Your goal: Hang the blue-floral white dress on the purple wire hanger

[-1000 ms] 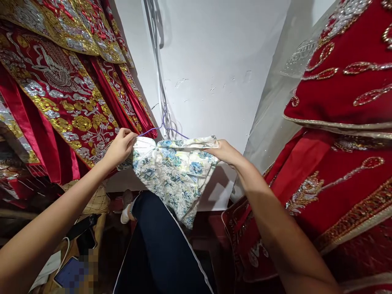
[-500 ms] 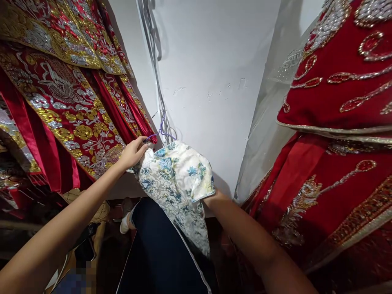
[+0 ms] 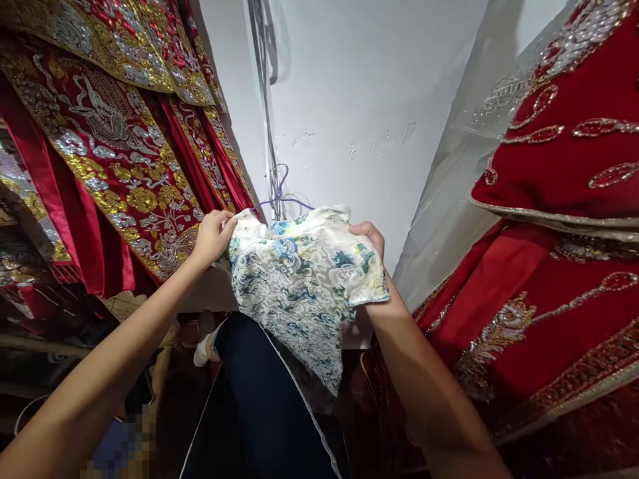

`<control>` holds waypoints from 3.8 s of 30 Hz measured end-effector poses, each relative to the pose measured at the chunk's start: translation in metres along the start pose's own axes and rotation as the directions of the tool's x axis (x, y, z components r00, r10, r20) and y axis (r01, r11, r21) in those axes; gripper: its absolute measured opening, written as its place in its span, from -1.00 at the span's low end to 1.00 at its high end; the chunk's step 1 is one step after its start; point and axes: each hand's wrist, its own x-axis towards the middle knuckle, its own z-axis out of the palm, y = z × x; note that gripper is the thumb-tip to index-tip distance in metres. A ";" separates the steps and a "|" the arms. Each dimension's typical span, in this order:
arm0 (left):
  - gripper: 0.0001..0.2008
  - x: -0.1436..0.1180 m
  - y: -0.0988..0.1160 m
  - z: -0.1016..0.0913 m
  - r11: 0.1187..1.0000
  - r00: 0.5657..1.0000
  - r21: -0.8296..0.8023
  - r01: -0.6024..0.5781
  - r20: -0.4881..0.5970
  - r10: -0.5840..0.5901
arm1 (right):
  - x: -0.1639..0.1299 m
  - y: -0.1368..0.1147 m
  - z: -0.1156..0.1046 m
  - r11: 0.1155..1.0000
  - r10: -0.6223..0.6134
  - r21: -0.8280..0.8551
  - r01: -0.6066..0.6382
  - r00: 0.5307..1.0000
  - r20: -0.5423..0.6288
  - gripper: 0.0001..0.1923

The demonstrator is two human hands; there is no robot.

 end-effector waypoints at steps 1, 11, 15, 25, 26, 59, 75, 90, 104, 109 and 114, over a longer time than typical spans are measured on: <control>-0.71 0.004 0.007 0.001 1.000 0.999 0.005 -0.004 -0.049 0.004 | 0.000 -0.011 0.004 0.996 0.033 0.086 -0.037 0.998 0.052 -0.29; -0.64 -0.044 0.093 -0.052 0.625 0.860 -0.693 0.358 0.506 0.068 | -0.076 -0.061 0.054 0.951 0.007 0.241 -0.192 0.796 0.605 -0.47; -0.80 -0.087 0.100 -0.072 0.671 0.740 -0.587 0.454 0.668 0.084 | -0.089 -0.043 0.086 0.973 -0.174 0.021 0.229 0.674 0.718 -0.88; -0.81 -0.075 0.041 -0.120 0.939 0.898 -0.336 0.065 0.431 0.092 | -0.021 0.039 0.025 0.991 0.055 -0.137 0.004 0.906 0.419 -0.64; -0.83 -0.066 0.033 -0.115 0.945 0.934 -0.323 0.048 0.351 0.073 | -0.019 0.038 0.021 0.994 0.107 -0.053 -0.093 0.879 0.464 -0.64; -0.74 -0.162 0.065 0.086 0.459 0.881 -0.816 0.353 0.123 -0.457 | 0.028 0.046 0.074 0.827 -0.229 -0.526 0.198 0.974 0.007 -0.45; -0.77 -0.200 0.078 0.037 0.260 0.817 -0.826 0.500 0.350 -0.459 | -0.151 0.102 0.163 0.825 0.377 0.369 -0.428 0.903 0.204 -0.59; -0.80 -0.231 0.084 0.071 0.383 0.844 -0.770 0.510 0.361 -0.397 | -0.152 0.073 0.149 0.869 0.388 0.180 -0.462 0.859 0.334 -0.68; -0.80 -0.237 0.068 0.094 0.668 0.904 -0.610 0.427 0.317 -0.288 | 0.033 0.003 0.125 0.877 0.283 0.373 -0.302 0.953 0.105 -0.76; -0.90 -0.189 0.053 0.073 0.660 0.924 -0.648 0.380 0.292 -0.246 | 0.017 -0.003 0.134 0.947 0.102 0.282 -0.152 0.978 0.183 -0.76; -0.59 -0.094 0.068 0.017 0.699 0.990 -0.709 0.093 -0.005 -0.138 | -0.001 -0.008 0.132 0.984 0.009 0.175 -0.042 0.983 0.184 -0.75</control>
